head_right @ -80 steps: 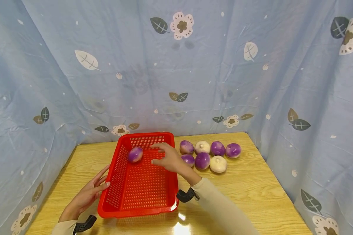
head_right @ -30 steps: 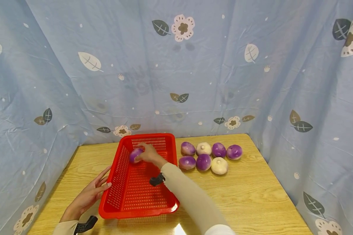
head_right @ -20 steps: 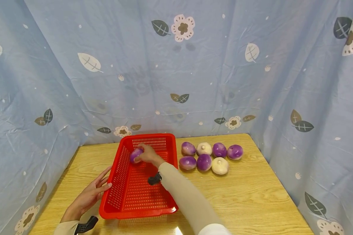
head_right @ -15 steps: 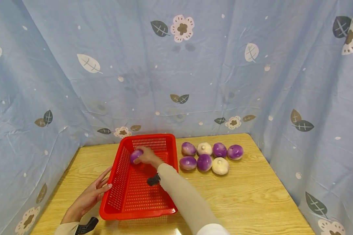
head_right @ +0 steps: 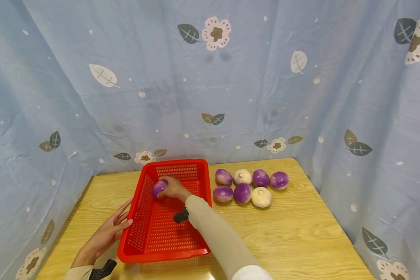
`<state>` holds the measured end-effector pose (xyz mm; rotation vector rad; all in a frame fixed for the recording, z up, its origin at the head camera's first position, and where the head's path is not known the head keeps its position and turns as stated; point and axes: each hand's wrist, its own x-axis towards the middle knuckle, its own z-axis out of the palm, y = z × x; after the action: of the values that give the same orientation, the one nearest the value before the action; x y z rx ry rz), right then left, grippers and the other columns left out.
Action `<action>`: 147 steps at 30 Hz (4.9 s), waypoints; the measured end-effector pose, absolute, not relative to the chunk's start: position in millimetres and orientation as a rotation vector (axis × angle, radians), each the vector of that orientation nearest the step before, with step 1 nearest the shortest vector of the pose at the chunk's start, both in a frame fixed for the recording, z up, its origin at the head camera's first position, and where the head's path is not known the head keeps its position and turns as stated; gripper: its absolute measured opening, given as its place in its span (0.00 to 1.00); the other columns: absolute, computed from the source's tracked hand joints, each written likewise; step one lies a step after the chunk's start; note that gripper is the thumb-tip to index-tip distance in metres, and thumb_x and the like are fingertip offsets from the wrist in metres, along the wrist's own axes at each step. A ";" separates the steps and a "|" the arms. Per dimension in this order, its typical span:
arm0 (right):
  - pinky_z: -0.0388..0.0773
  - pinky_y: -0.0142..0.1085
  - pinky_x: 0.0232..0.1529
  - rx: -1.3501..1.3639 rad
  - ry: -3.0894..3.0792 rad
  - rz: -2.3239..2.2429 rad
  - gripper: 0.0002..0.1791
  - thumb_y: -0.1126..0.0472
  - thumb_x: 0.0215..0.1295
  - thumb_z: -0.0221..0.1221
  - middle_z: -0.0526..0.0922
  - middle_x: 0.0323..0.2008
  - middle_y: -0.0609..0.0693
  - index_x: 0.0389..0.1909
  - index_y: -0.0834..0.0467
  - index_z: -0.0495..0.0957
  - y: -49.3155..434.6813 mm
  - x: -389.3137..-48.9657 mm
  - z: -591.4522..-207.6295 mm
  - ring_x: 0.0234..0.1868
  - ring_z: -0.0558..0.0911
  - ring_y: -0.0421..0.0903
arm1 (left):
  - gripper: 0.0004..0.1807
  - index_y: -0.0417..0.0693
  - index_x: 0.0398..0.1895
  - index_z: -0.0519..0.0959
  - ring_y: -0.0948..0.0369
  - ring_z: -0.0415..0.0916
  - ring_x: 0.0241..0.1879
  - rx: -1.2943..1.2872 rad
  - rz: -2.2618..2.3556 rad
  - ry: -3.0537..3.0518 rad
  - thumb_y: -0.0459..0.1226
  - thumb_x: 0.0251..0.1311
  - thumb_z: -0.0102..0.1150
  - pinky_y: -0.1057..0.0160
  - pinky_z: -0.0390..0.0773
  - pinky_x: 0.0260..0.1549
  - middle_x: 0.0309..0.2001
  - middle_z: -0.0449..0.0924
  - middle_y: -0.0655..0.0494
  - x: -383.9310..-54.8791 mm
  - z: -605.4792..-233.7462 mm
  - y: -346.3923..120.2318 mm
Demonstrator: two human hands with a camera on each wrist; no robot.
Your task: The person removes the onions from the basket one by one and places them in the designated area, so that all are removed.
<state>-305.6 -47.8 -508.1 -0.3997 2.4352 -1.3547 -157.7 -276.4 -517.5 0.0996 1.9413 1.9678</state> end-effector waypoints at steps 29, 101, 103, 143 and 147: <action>0.77 0.47 0.60 -0.714 2.283 -1.533 0.35 0.62 0.55 0.71 0.72 0.65 0.49 0.63 0.41 0.72 -11.3 -278.3 -459.7 0.63 0.76 0.53 | 0.41 0.68 0.79 0.40 0.49 0.75 0.62 0.139 1.953 1.975 0.38 0.72 0.50 0.46 0.81 0.51 0.76 0.47 0.36 -156.2 -513.8 -274.9; 0.73 0.50 0.64 -0.615 2.301 -1.947 0.40 0.65 0.56 0.69 0.63 0.70 0.57 0.69 0.52 0.65 173.6 -207.6 -453.8 0.69 0.69 0.63 | 0.40 0.70 0.79 0.40 0.51 0.75 0.61 0.153 1.966 1.943 0.36 0.73 0.48 0.47 0.81 0.51 0.76 0.48 0.37 -157.9 -513.6 -277.3; 0.75 0.45 0.62 -0.604 2.335 -1.949 0.40 0.66 0.56 0.69 0.65 0.69 0.58 0.69 0.52 0.65 180.5 -206.0 -454.2 0.67 0.70 0.63 | 0.41 0.70 0.79 0.40 0.52 0.75 0.62 0.151 1.961 1.948 0.36 0.73 0.49 0.47 0.81 0.51 0.76 0.48 0.37 -158.1 -513.5 -277.4; 0.76 0.17 0.42 0.352 2.647 -2.053 0.44 0.61 0.59 0.69 0.64 0.58 0.42 0.74 0.49 0.59 291.7 -180.7 -491.4 0.48 0.72 0.26 | 0.41 0.69 0.79 0.39 0.57 0.77 0.59 0.157 1.958 1.942 0.36 0.73 0.48 0.49 0.82 0.50 0.74 0.51 0.42 -156.9 -511.9 -277.4; 0.75 0.16 0.42 0.445 2.668 -2.022 0.44 0.61 0.60 0.68 0.63 0.61 0.46 0.75 0.50 0.57 300.4 -182.4 -497.3 0.49 0.71 0.28 | 0.41 0.69 0.79 0.39 0.57 0.77 0.59 0.145 1.957 1.942 0.36 0.73 0.49 0.49 0.82 0.50 0.74 0.51 0.43 -156.7 -511.4 -277.1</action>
<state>-182.4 300.4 -497.3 0.4451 2.6684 -2.0215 -156.7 -277.1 -511.4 0.1447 1.9424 1.9570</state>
